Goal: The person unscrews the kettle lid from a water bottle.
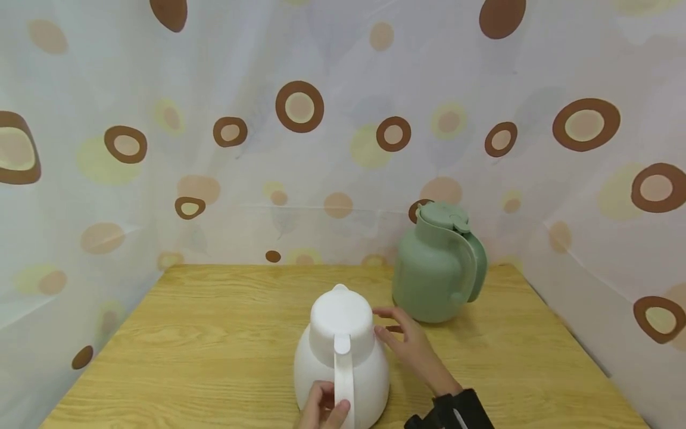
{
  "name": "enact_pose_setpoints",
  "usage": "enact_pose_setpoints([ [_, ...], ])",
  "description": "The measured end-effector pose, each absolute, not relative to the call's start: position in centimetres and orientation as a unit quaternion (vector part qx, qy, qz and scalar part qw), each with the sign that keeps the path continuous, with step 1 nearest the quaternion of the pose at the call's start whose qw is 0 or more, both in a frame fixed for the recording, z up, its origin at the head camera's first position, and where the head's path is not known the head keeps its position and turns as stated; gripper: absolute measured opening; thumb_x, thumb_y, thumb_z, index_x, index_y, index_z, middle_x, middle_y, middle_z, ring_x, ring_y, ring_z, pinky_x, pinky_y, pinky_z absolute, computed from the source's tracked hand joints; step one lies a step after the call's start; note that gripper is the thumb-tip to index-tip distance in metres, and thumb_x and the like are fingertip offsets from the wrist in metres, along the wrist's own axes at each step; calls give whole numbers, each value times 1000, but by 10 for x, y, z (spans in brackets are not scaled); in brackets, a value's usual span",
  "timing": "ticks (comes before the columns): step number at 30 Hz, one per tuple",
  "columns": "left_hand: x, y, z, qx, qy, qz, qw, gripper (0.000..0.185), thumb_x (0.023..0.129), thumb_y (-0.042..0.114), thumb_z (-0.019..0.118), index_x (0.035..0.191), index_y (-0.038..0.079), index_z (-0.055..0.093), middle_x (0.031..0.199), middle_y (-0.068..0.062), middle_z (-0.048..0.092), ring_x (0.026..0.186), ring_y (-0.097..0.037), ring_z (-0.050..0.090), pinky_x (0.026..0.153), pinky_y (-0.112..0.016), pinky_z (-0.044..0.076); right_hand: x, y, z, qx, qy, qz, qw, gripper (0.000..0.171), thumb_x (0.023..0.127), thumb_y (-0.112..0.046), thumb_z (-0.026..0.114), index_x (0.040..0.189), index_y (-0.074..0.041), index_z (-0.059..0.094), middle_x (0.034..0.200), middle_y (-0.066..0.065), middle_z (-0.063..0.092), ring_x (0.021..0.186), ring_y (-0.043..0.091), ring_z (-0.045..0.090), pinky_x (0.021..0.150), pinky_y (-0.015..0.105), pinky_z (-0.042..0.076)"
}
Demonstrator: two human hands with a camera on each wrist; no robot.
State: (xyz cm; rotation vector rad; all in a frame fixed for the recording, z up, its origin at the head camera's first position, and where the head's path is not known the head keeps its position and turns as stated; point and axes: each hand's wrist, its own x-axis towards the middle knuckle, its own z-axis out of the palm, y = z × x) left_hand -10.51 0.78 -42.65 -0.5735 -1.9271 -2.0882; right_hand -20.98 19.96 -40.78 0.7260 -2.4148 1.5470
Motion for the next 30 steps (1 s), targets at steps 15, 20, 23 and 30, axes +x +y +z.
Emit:
enact_pose_setpoints([
  [15,-209,-52,-328,-541,-790,-222,182,53,85,44,62,130,18,52,138,3,42,131,-15,27,106,-35,20,-136,143,-401,352,-590,720,-94,34,101,-3,24,102,16,52,91,3,66,85,14,62,75,31,51],
  [20,-222,-48,-331,-582,-771,-234,115,50,84,36,65,129,16,54,136,2,45,131,-18,28,108,-37,13,-135,127,-409,376,-466,768,-227,42,101,-9,17,89,5,55,86,3,64,87,13,60,81,26,46],
  [23,-225,-49,-334,-589,-762,-248,106,52,83,33,67,130,15,53,138,2,43,132,-18,27,108,-38,12,-135,118,-416,397,-455,767,-217,36,100,-5,19,73,8,39,60,8,46,58,12,48,51,23,39],
  [30,-227,-51,-338,-598,-755,-220,155,56,83,39,64,132,14,52,139,2,42,132,-15,26,107,-38,15,-131,102,-424,381,-389,820,-176,39,99,-4,25,61,1,24,49,13,15,39,21,11,33,28,8],
])
